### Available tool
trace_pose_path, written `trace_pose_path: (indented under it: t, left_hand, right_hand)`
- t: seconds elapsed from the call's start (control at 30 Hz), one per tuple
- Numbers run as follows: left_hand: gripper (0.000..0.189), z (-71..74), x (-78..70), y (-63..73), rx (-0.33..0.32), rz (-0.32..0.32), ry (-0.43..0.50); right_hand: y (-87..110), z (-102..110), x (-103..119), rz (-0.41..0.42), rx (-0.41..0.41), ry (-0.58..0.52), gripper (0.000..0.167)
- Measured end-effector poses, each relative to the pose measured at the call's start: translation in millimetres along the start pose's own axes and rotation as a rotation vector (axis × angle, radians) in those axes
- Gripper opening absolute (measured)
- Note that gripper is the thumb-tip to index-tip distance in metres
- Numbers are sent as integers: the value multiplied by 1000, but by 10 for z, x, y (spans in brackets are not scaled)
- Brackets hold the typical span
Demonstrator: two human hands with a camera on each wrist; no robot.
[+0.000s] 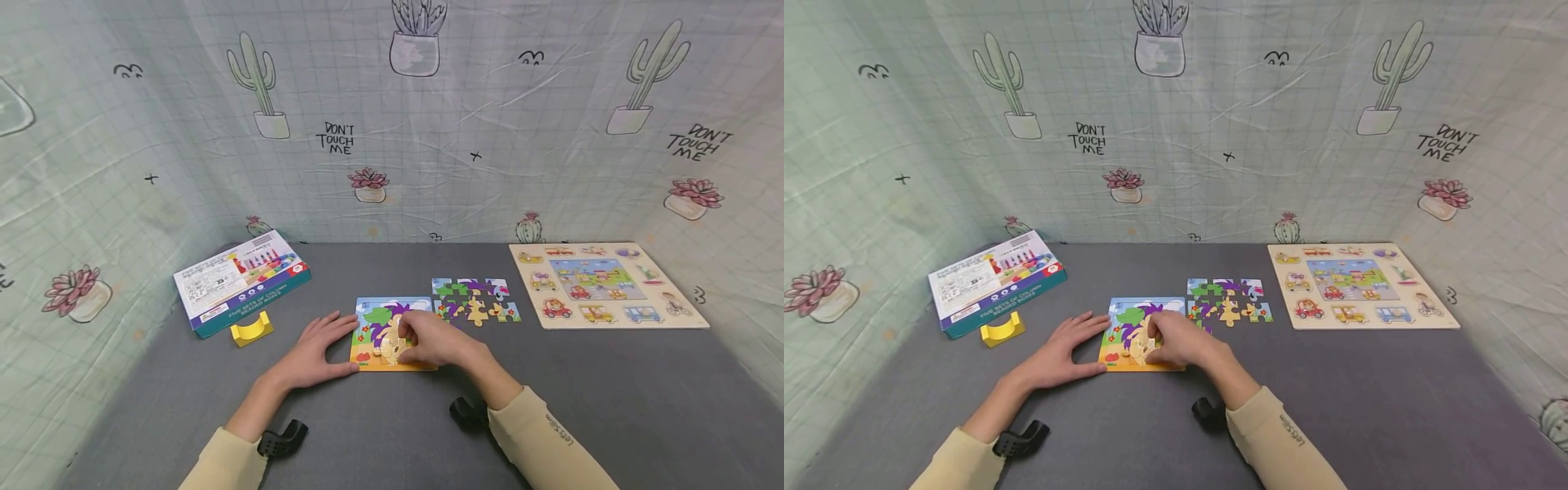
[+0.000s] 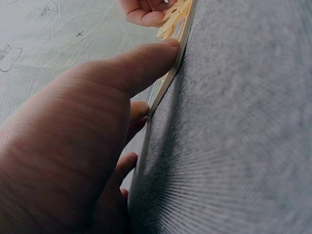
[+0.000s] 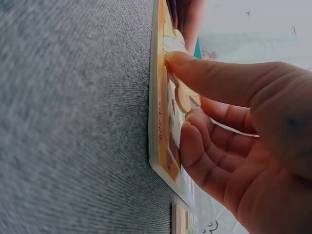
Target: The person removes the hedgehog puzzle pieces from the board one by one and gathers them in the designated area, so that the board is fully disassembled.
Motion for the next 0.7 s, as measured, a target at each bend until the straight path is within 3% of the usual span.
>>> trace_pose_path:
  t: [0.7]
  left_hand:
    - [78, 3, -5, -5, 0, -5, 16]
  right_hand:
    - [34, 57, 27, 65, -29, -67, 14]
Point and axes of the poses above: each hand's wrist, its own y-axis away from the middle knuckle, its own z-axis out of the back of the hand, x = y × z, the point moved 7 cm from there along -y, towards the middle knuckle, and after that the axes turned 7 degrees about x, right-handed, at the moved point
